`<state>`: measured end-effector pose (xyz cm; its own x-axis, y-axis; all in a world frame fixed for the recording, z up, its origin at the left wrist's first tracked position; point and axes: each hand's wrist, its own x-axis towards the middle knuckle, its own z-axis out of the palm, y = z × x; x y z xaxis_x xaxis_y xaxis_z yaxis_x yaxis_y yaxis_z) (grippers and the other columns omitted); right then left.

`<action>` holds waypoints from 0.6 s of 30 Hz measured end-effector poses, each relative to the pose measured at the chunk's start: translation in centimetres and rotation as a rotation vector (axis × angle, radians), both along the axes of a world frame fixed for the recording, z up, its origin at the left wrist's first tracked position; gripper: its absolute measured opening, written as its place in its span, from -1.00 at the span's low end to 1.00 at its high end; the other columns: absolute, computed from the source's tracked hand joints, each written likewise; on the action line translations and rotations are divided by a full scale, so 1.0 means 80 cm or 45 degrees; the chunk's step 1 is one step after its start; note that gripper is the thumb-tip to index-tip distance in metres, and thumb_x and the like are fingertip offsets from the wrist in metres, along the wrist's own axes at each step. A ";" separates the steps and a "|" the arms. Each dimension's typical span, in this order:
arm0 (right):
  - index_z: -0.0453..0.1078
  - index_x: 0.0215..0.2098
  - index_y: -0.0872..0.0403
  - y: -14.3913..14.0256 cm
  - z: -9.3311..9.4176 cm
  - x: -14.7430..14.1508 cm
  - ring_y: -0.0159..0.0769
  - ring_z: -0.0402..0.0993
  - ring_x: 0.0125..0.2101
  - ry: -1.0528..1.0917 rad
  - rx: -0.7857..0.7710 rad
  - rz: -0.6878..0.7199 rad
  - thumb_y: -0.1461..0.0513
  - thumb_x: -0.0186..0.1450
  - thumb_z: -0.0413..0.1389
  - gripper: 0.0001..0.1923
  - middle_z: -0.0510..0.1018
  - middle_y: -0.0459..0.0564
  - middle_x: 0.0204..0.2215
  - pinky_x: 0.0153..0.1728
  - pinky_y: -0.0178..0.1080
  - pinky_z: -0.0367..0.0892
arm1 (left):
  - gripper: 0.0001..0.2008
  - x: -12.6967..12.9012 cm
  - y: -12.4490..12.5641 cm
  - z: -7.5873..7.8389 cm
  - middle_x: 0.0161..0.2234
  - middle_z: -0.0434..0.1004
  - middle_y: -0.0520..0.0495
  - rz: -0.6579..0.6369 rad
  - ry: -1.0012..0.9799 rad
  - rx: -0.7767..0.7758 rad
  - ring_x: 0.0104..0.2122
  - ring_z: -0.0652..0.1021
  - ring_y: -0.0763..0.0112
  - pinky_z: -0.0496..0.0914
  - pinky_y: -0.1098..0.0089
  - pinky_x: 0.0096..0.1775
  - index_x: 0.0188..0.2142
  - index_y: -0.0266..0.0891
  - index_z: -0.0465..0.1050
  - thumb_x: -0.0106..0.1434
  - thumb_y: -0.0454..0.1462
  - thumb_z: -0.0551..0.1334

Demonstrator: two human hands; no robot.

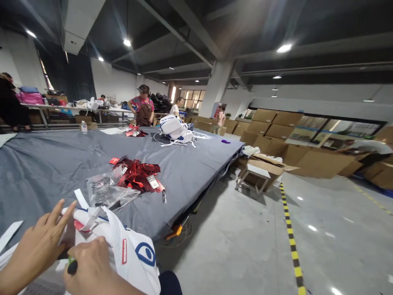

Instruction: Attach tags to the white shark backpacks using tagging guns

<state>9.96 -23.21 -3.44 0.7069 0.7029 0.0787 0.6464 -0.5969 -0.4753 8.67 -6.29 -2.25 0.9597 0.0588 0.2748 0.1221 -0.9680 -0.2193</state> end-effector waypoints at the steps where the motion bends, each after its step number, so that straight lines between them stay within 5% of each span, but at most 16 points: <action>1: 0.44 -0.41 0.01 -0.001 0.001 0.000 -0.17 0.60 -0.35 0.003 -0.010 -0.016 0.25 0.12 0.19 -0.96 0.67 -0.07 -0.39 -0.22 -0.22 0.32 | -0.35 -0.001 -0.001 0.002 0.32 0.18 -0.43 0.010 -0.002 0.014 0.01 0.51 -0.06 0.52 0.12 -0.24 0.32 -0.27 0.22 0.22 -0.42 0.14; 8: 0.44 -0.39 0.00 -0.015 -0.008 -0.027 -0.20 0.60 -0.35 0.027 0.172 -0.022 0.25 0.09 0.17 -0.92 0.66 -0.10 -0.37 -0.29 -0.28 0.34 | -0.36 -0.049 -0.024 0.019 0.30 0.21 -0.43 0.077 0.008 0.110 -0.10 0.55 0.00 0.52 0.13 -0.23 0.36 -0.26 0.13 0.29 -0.40 0.08; 13: 0.48 -0.34 0.00 -0.018 -0.024 -0.039 -0.17 0.59 -0.31 0.064 0.213 -0.021 0.25 0.07 0.18 -0.84 0.66 -0.05 -0.34 -0.22 -0.26 0.38 | -0.29 -0.072 -0.004 0.013 0.33 0.15 -0.39 0.080 0.011 0.060 0.01 0.52 -0.11 0.51 0.08 -0.18 0.39 -0.18 0.06 0.25 -0.31 0.15; 18: 0.53 -0.30 0.03 -0.014 -0.019 -0.031 -0.24 0.58 -0.29 0.172 0.567 0.037 0.30 0.19 0.09 -0.82 0.66 -0.04 -0.36 -0.19 -0.29 0.36 | 0.00 -0.053 -0.005 0.056 0.40 -0.07 -0.48 0.189 0.345 -0.248 0.20 0.39 -0.19 0.47 0.08 -0.03 0.41 -0.21 -0.06 0.06 -0.20 0.39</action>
<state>7.47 -24.36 -4.92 0.7119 0.6413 0.2861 0.5748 -0.2981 -0.7621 4.43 -6.72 2.23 0.9732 0.2294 -0.0180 0.2275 -0.9708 -0.0765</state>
